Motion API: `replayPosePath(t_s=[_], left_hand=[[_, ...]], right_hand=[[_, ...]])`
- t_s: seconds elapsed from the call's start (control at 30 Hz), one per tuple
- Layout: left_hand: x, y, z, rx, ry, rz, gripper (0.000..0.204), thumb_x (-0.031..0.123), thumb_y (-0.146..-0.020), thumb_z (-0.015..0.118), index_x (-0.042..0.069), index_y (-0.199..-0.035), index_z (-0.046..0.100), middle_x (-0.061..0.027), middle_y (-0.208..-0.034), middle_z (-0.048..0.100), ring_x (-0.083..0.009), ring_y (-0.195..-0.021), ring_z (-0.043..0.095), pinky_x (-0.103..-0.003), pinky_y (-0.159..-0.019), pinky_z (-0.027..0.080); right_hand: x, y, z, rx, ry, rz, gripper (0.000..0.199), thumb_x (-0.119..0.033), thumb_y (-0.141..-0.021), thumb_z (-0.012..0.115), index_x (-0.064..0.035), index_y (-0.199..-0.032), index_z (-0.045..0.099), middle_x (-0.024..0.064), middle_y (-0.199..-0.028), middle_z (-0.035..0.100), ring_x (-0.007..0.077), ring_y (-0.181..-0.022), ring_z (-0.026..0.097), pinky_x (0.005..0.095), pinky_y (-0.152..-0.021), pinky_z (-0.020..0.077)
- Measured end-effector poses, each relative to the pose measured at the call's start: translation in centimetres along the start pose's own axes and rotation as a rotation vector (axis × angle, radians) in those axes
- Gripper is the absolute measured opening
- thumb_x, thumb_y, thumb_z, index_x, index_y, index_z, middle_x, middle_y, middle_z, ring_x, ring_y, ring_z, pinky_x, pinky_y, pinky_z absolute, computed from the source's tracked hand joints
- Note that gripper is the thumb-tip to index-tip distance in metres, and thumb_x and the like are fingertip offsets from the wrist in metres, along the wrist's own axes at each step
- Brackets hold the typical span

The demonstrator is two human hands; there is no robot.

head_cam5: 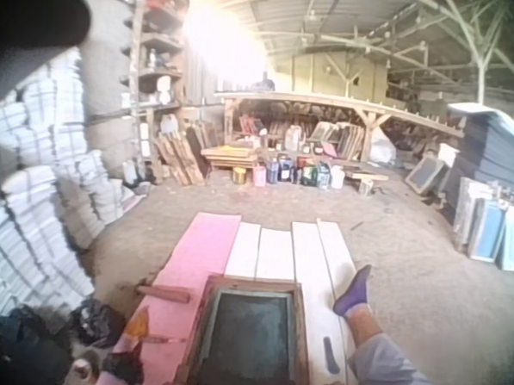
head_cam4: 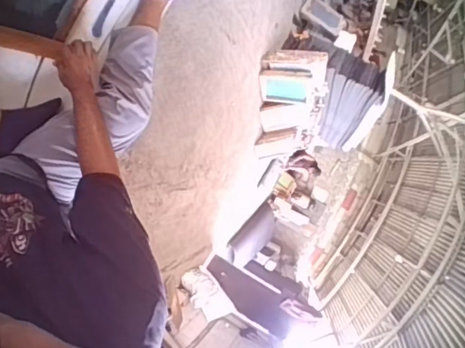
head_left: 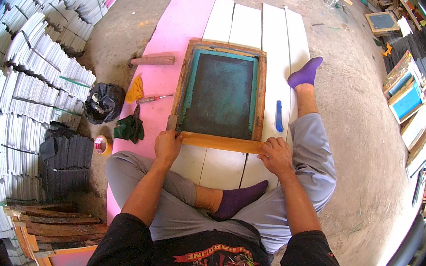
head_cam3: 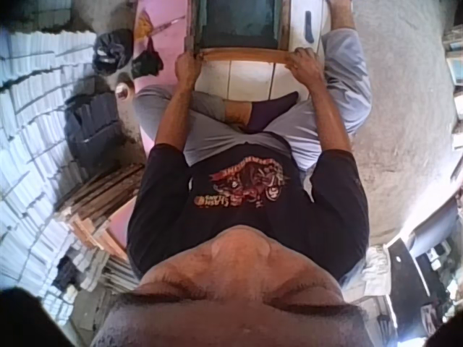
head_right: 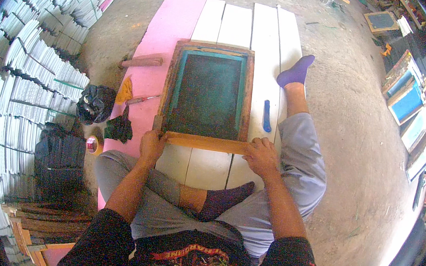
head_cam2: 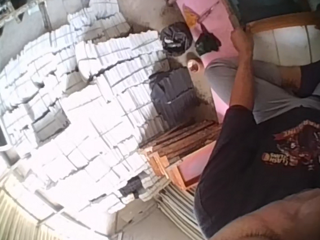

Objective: The person sits on the floor and wipes the surface of a wooden frame with a cloth, then applies masking tape along the edges of the frame. The person handles the frame, a cloth, and a roll of tape during the task.

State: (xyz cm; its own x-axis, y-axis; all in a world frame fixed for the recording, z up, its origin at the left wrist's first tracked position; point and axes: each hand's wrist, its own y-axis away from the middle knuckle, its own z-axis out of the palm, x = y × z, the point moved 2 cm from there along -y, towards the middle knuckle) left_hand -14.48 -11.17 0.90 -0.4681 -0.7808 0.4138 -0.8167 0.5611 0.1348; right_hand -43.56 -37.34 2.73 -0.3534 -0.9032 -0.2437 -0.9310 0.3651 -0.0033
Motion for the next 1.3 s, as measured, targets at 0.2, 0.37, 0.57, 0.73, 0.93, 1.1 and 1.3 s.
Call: replayPosePath(t_s=[0.2, 0.37, 0.57, 0.73, 0.93, 1.1, 1.3], left_hand=[[0.5, 0.2, -0.5, -0.021, -0.057, 0.026, 0.021, 0.022, -0.089, 0.073, 0.002, -0.092, 0.076, -0.0191, -0.088, 0.072, -0.0377, -0.087, 0.068, -0.048, -0.081, 0.054], [0.4, 0.0, -0.3, -0.047, -0.176, 0.005, 0.022, 0.028, -0.089, 0.072, 0.007, -0.094, 0.077, -0.0148, -0.090, 0.074, -0.0340, -0.088, 0.069, -0.047, -0.079, 0.053], [0.6, 0.1, -0.7, -0.016, -0.276, -0.041, 0.023, 0.035, -0.087, 0.072, 0.014, -0.092, 0.078, -0.0105, -0.090, 0.075, -0.0305, -0.088, 0.070, -0.046, -0.076, 0.053], [0.4, -0.3, -0.4, -0.028, -0.265, -0.035, 0.022, 0.035, -0.087, 0.072, 0.014, -0.094, 0.078, -0.0097, -0.091, 0.075, -0.0310, -0.087, 0.070, -0.046, -0.076, 0.054], [0.9, -0.1, -1.3, -0.077, -0.139, -0.103, 0.025, 0.035, -0.087, 0.071, 0.012, -0.098, 0.077, -0.0123, -0.091, 0.074, -0.0316, -0.090, 0.071, -0.045, -0.078, 0.055], [-0.3, -0.3, -0.7, -0.100, -0.063, -0.137, 0.028, 0.035, -0.086, 0.072, 0.011, -0.101, 0.076, -0.0136, -0.093, 0.074, -0.0333, -0.091, 0.071, -0.047, -0.078, 0.055], [-1.5, -0.3, -1.0, -0.121, 0.020, -0.189, 0.030, 0.036, -0.085, 0.074, 0.010, -0.100, 0.077, -0.0143, -0.093, 0.075, -0.0344, -0.091, 0.072, -0.046, -0.078, 0.055]], right_hand=[[-0.5, -0.4, 0.3, -0.015, 0.055, -0.005, 0.029, -0.029, -0.077, 0.079, -0.0143, -0.100, 0.070, 0.0052, -0.109, 0.060, 0.0287, -0.109, 0.054, 0.0461, -0.093, 0.0449], [-1.3, -0.4, 1.9, -0.009, 0.267, -0.007, 0.034, -0.033, -0.080, 0.075, -0.0105, -0.106, 0.072, 0.0120, -0.126, 0.060, 0.0335, -0.125, 0.049, 0.0521, -0.104, 0.0395], [-3.5, 1.0, 5.0, 0.042, 0.439, 0.012, 0.083, -0.052, -0.083, 0.066, 0.0067, -0.140, 0.049, 0.0249, -0.152, 0.042, 0.0386, -0.148, 0.028, 0.0580, -0.118, 0.0243], [-4.5, 0.7, 6.9, -0.176, 0.430, 0.011, 0.106, -0.065, -0.086, 0.059, 0.0100, -0.153, 0.026, 0.0261, -0.158, 0.033, 0.0363, -0.153, 0.020, 0.0531, -0.123, 0.0149], [-4.5, -0.4, 3.5, -0.032, 0.179, 0.138, 0.080, -0.057, -0.090, 0.061, 0.0026, -0.142, 0.048, 0.0237, -0.144, 0.050, 0.0374, -0.143, 0.037, 0.0533, -0.118, 0.0247], [1.7, -5.9, 0.0, 0.007, -0.061, 0.501, 0.044, -0.040, -0.090, 0.069, -0.0049, -0.117, 0.064, 0.0184, -0.120, 0.066, 0.0403, -0.116, 0.060, 0.0503, -0.097, 0.0491], [7.6, -10.0, 2.7, 0.003, -0.032, 0.731, 0.057, -0.040, -0.089, 0.073, 0.0037, -0.120, 0.053, 0.0281, -0.109, 0.067, 0.0447, -0.106, 0.066, 0.0515, -0.090, 0.0537]])
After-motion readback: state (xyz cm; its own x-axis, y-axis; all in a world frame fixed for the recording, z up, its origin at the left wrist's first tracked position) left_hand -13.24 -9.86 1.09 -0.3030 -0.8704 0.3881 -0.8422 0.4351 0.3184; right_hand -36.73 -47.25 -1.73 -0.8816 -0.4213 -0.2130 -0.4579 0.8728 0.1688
